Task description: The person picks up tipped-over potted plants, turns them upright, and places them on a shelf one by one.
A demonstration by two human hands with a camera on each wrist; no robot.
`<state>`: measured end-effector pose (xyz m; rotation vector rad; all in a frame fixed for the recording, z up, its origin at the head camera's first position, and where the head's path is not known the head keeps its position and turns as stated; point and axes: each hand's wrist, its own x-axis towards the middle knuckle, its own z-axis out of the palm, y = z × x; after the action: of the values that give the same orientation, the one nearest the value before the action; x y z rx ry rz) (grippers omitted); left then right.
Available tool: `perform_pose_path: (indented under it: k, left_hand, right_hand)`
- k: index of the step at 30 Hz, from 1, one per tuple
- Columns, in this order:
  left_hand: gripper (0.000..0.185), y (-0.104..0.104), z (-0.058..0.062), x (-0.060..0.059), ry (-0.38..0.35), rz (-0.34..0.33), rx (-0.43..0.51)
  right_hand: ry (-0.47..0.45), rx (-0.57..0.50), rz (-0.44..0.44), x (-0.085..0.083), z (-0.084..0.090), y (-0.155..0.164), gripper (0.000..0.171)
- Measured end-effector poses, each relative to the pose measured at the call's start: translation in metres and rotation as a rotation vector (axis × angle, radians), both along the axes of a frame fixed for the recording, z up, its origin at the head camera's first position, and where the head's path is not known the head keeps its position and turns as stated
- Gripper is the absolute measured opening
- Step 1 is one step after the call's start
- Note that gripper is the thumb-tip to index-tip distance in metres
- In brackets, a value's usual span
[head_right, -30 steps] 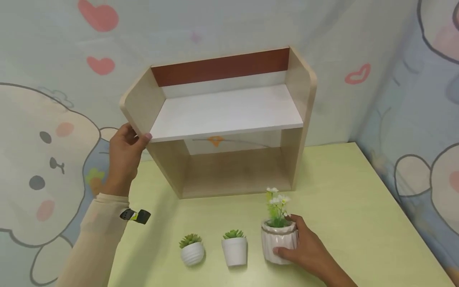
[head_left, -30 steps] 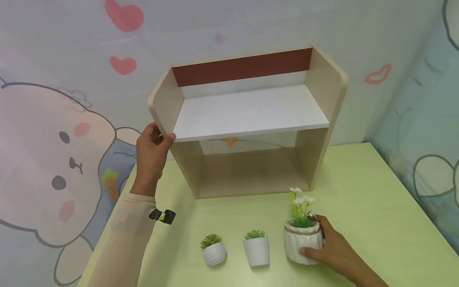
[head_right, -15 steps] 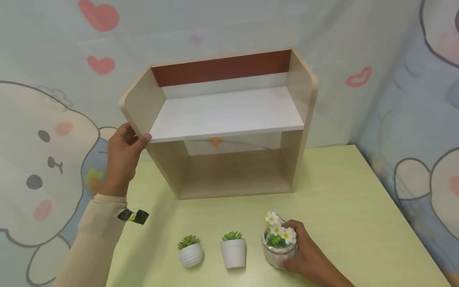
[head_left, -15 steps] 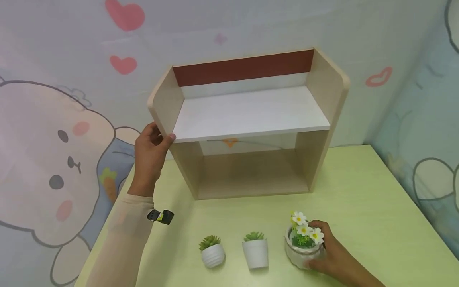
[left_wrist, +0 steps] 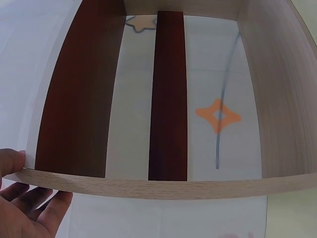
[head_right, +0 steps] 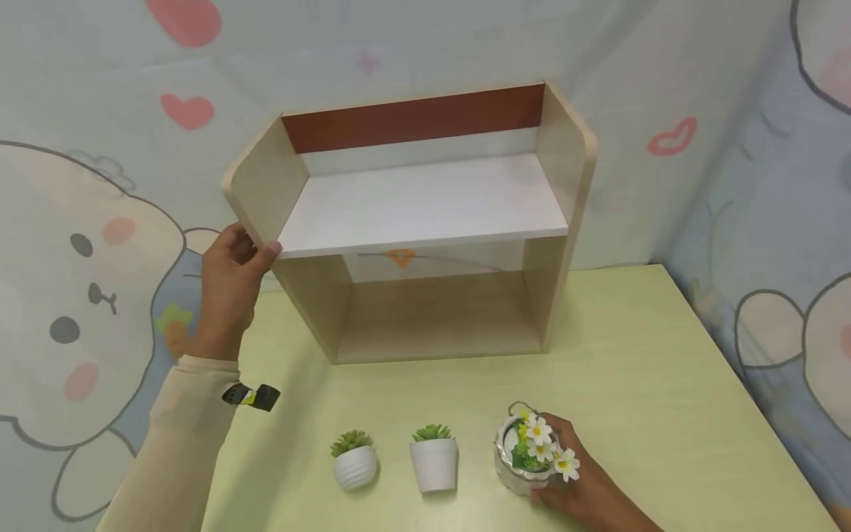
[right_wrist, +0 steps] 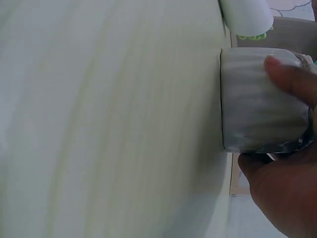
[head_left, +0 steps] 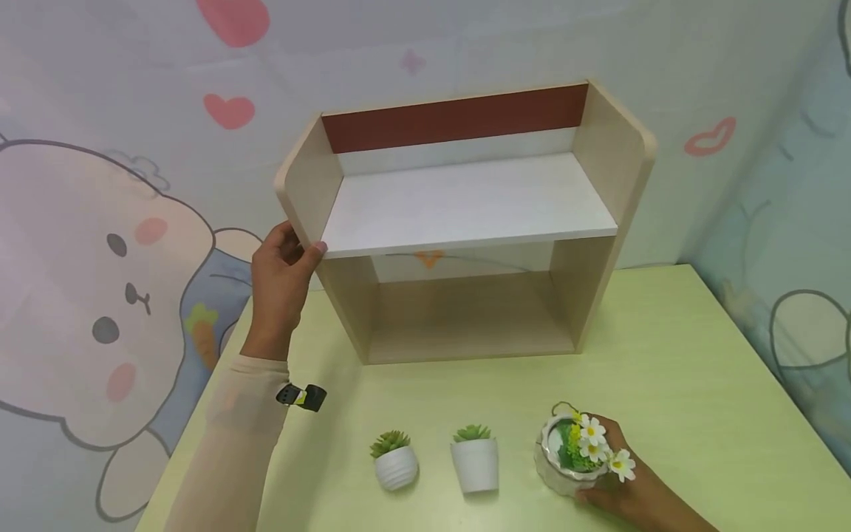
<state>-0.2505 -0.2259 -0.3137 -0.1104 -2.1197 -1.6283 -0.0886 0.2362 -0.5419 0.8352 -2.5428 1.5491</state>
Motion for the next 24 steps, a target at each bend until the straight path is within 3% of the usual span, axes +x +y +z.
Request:
perform_pose_path:
  k: [7, 15, 18, 24]
  left_hand:
    - [0.05, 0.0005, -0.0033, -0.0004, -0.017, 0.005, -0.009]
    - [0.048, 0.0036, -0.0043, -0.0009, -0.003, -0.013, 0.006]
    - [0.047, 0.0038, -0.005, -0.0007, 0.002, -0.016, 0.012]
    - [0.047, 0.0038, -0.0055, -0.0013, 0.011, -0.018, 0.015]
  right_hand:
    - [-0.024, -0.171, 0.114, -0.0043, 0.0055, 0.0005, 0.138]
    - [-0.051, -0.231, 0.13, -0.0044, 0.0013, 0.0014, 0.135]
    - [-0.099, -0.204, 0.084, -0.0032, 0.0011, 0.0005, 0.124]
    - [-0.14, -0.017, -0.125, -0.0011, 0.0049, -0.0038, 0.098]
